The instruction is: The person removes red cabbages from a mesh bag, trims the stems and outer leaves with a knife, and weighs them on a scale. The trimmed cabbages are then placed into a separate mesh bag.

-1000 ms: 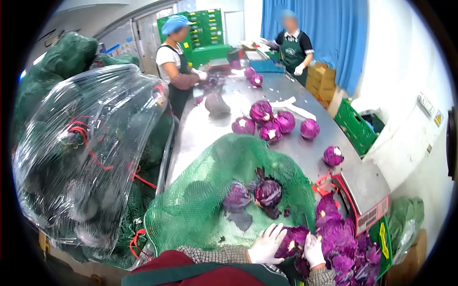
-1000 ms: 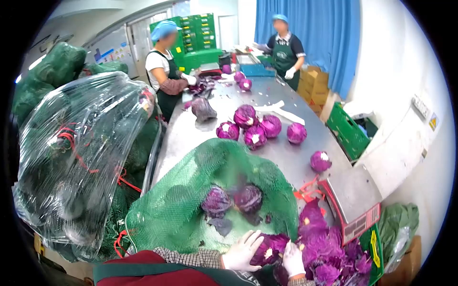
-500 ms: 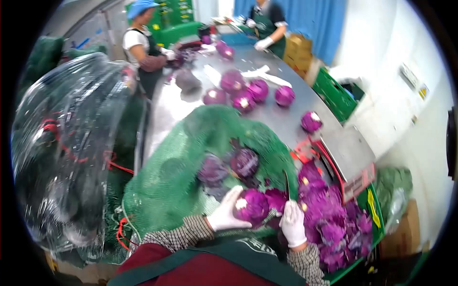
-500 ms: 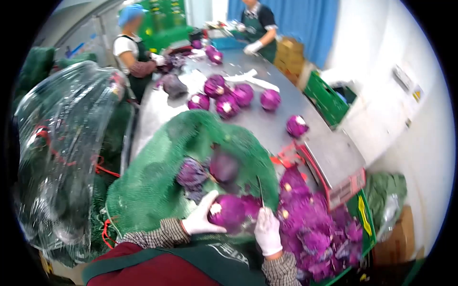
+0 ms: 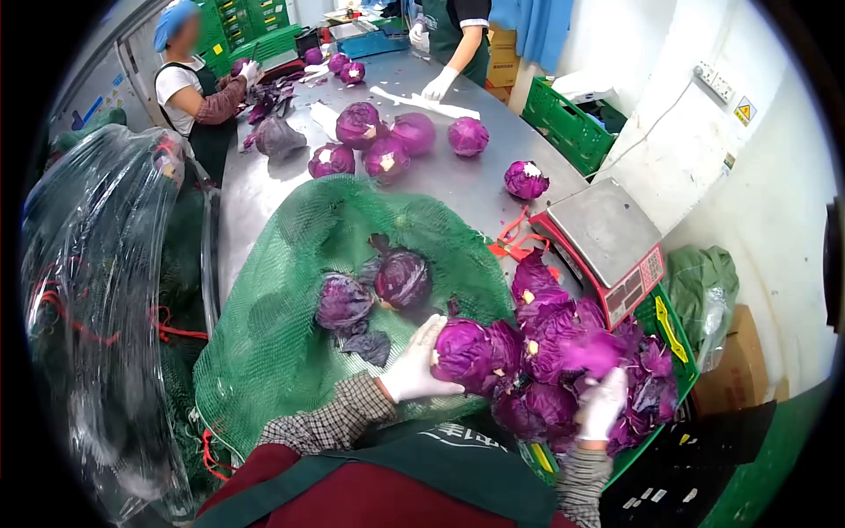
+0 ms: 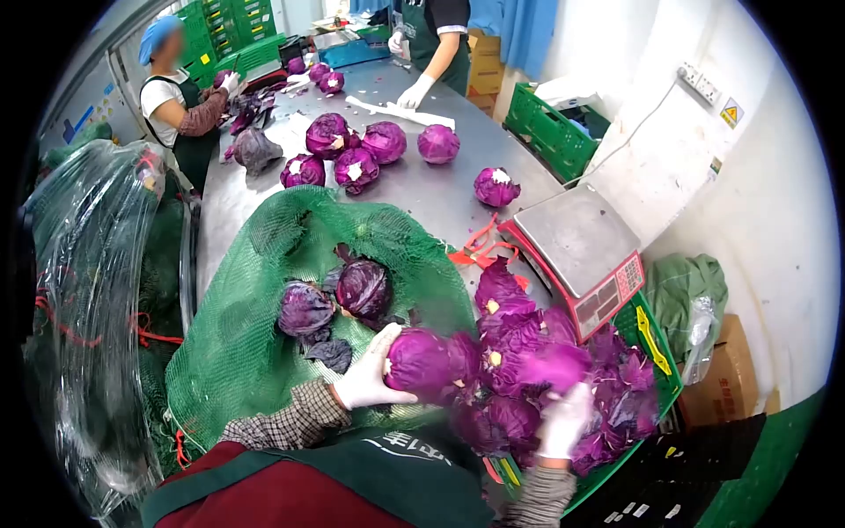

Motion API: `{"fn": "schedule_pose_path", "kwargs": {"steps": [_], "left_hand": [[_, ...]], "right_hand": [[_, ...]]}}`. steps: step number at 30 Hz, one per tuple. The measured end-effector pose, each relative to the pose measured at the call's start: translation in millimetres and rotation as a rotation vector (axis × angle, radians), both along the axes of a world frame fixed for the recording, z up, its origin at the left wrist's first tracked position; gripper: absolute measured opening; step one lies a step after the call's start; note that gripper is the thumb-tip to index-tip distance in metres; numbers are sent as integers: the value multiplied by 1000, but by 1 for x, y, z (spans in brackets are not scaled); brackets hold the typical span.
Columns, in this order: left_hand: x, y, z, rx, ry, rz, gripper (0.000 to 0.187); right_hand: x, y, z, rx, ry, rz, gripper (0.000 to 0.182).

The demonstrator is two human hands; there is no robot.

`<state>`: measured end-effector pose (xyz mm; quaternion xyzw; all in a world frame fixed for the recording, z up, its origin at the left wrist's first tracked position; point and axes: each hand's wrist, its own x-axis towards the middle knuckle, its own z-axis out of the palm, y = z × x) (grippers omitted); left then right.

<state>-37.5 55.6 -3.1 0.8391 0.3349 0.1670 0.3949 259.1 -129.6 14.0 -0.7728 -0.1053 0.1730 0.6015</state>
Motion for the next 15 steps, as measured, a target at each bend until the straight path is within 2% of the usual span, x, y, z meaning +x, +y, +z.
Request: {"fn": "schedule_pose_path", "kwargs": {"steps": [1,2,3,4,5,7,9,11,13,15], "left_hand": [[-2,5,-2,-14,-24,-2,124],[-3,10,-5,-47,-46,-7,125],[-3,14,-6,-80,-68,-12,125],[-1,18,-4,-91,-61,-27,126],[3,22,0,-95,-32,-47,128],[11,29,2,-66,-2,-80,128],[16,31,8,-58,37,-110,128],[16,35,8,-49,44,-137,128],[16,38,9,-76,41,-142,128],[15,42,13,-152,22,-151,128]], "right_hand": [[32,-24,-18,-57,-384,13,37],[56,-50,-12,-398,-598,124,38],[65,-58,-7,-689,-588,38,41],[65,-59,-9,-580,-696,48,42],[45,-44,11,-467,-804,62,44],[-9,-1,49,-209,-579,381,41],[-57,40,44,-4,-549,733,40],[-87,74,29,141,-605,905,40],[-99,91,14,125,-726,939,43],[-99,96,18,116,-701,926,31]]}}
